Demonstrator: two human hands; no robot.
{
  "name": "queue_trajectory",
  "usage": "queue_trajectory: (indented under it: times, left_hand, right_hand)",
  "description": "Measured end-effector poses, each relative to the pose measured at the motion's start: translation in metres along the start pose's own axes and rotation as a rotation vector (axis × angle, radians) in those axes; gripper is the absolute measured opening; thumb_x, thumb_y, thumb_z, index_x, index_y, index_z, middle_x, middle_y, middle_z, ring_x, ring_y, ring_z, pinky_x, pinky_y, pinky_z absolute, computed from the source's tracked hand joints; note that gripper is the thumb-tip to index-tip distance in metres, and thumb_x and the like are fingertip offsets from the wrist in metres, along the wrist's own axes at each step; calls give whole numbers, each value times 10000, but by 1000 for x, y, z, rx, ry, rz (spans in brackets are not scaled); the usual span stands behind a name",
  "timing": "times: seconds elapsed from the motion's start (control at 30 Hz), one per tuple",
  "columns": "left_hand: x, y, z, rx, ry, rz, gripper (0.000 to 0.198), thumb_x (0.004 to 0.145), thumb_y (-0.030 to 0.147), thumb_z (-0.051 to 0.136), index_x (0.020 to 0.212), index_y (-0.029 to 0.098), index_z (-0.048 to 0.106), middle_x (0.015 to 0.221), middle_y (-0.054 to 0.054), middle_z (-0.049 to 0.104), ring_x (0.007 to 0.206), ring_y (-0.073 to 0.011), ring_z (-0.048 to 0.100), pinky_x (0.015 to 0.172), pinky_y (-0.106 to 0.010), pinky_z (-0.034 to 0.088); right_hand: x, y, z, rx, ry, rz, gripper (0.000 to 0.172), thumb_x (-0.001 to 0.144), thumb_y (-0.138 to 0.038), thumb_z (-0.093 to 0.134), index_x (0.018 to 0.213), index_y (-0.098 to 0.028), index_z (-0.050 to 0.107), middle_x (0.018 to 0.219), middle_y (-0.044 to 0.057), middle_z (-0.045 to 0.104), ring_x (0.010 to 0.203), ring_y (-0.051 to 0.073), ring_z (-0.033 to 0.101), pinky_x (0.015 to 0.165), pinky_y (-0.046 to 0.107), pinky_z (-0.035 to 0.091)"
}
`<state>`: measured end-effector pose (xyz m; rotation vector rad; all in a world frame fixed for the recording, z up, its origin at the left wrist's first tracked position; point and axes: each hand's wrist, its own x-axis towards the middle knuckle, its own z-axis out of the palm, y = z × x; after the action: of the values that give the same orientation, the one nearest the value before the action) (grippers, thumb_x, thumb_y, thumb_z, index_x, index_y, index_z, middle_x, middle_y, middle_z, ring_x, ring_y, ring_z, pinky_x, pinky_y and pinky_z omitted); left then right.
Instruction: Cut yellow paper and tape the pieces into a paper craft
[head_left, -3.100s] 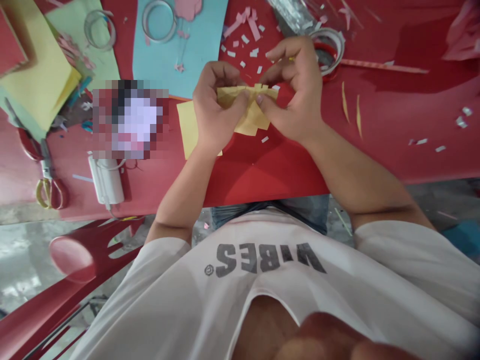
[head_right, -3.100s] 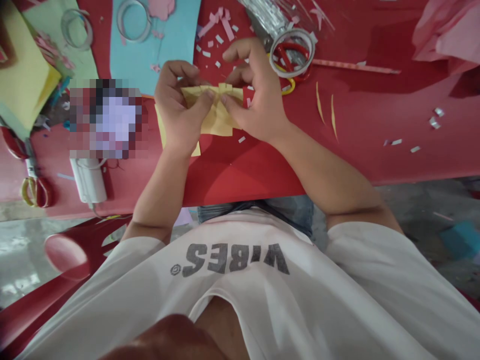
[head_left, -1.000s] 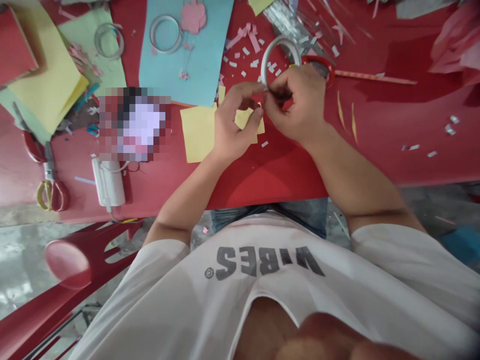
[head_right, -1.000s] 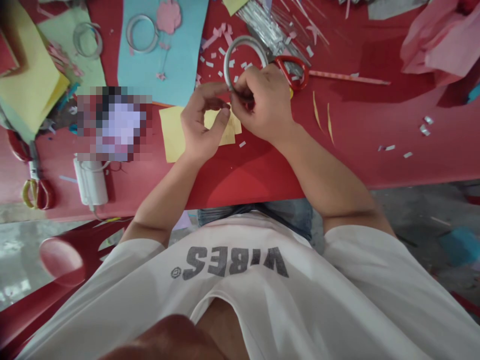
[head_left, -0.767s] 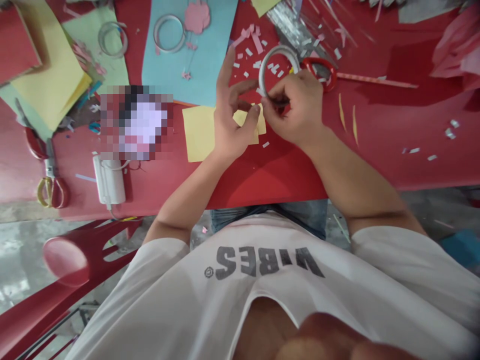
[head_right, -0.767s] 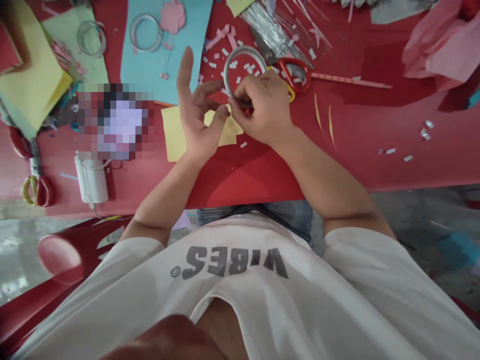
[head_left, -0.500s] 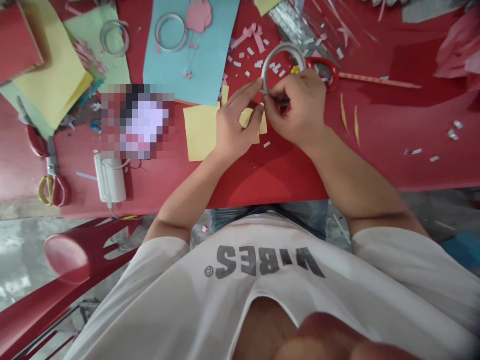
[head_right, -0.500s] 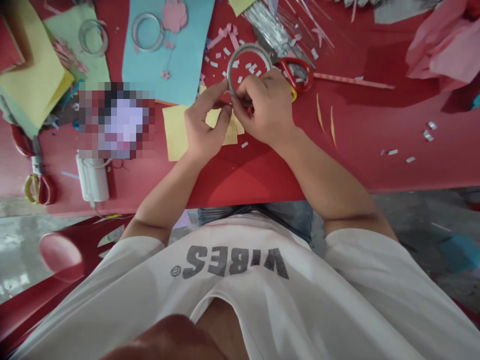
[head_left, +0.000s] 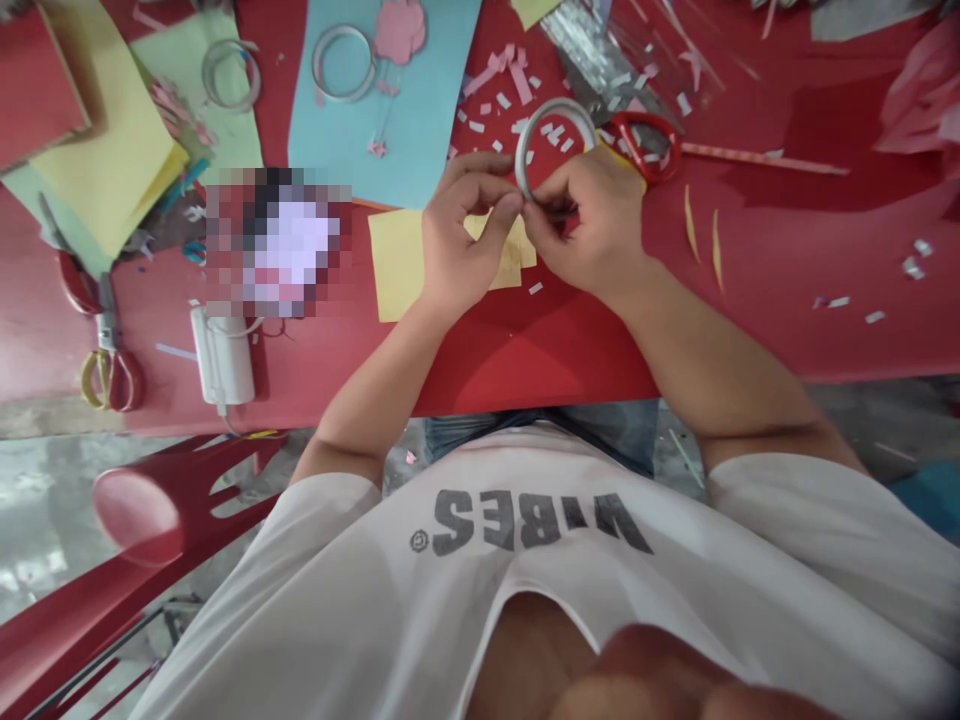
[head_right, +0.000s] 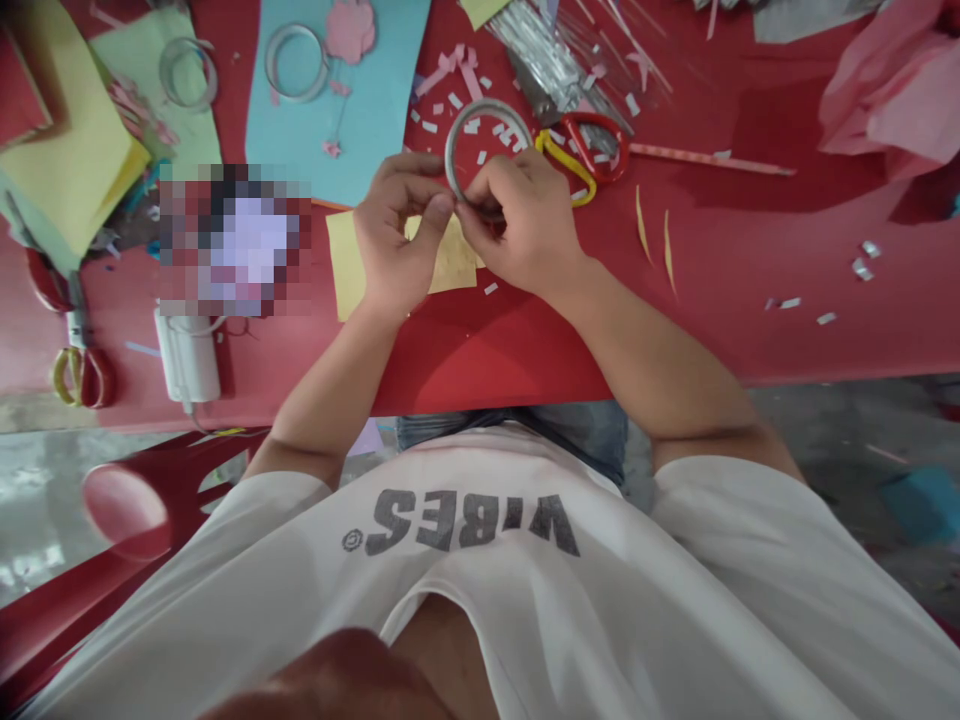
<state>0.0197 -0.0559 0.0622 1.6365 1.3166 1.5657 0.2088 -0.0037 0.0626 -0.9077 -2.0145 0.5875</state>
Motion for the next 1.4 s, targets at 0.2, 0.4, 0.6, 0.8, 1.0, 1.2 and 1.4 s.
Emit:
queue_trajectory:
  times: [0.2,0.4,0.6,0.8,1.0,1.2,1.4]
  left_hand:
    - [6,7,-6,-307,-135,-150,462,939,710,772,852,262,701,940,-18,631,900,-193,652,858,-381,555]
    - [17,3,-27,-714,28,-329,275,1023,509,770,912,319,605,1047,51,646,852,-136,604,732,-319,530]
    - [13,16,-23,-623,76,-403,264,1065,477,726,900,296,625,1043,37,670,851,-131,612,782,-307,535]
    - [7,7,-13,-503,54,-455,295,1010,542,764,869,317,636,1023,28,698,848,-146,622,886,-344,529]
    - [-1,18,0,-475,149,-558,246,1009,483,780,929,265,700,1039,-10,699,911,-147,686,887,-301,553]
    - [-10,15,13,-470,72,-418,240,995,519,762,1070,291,761,1155,-15,750,903,-155,683,907,-324,544]
    - [-16,-6,19,-313,-35,-211,314,947,563,631,1173,401,776,1167,0,784,976,-257,718,873,-420,544]
  right_hand:
    - [-7,-4,10,89,89,-106,495,1100,-725,534,879,-283,538,801,25,587,778,245,652,750,462,627]
    - [3,-7,-6,-59,198,-101,496,1116,-734,465,871,-303,487,796,50,577,862,290,635,826,531,615]
    - [28,30,-37,-449,68,-19,83,1084,-304,615,1059,-319,538,869,29,678,814,312,614,994,651,515]
    - [34,68,-33,-668,-42,221,227,969,-340,794,875,-330,588,972,18,723,950,337,637,970,675,510]
    - [22,15,-28,-398,49,72,121,994,-370,694,994,-391,575,1049,14,698,1030,345,611,986,614,511]
    - [-1,-21,-8,-34,70,44,214,1125,-484,557,1032,-291,553,1059,43,636,1064,294,672,1053,582,542]
    - [-4,-2,10,159,260,-30,527,1075,-777,553,908,-277,546,952,26,639,996,300,722,973,624,588]
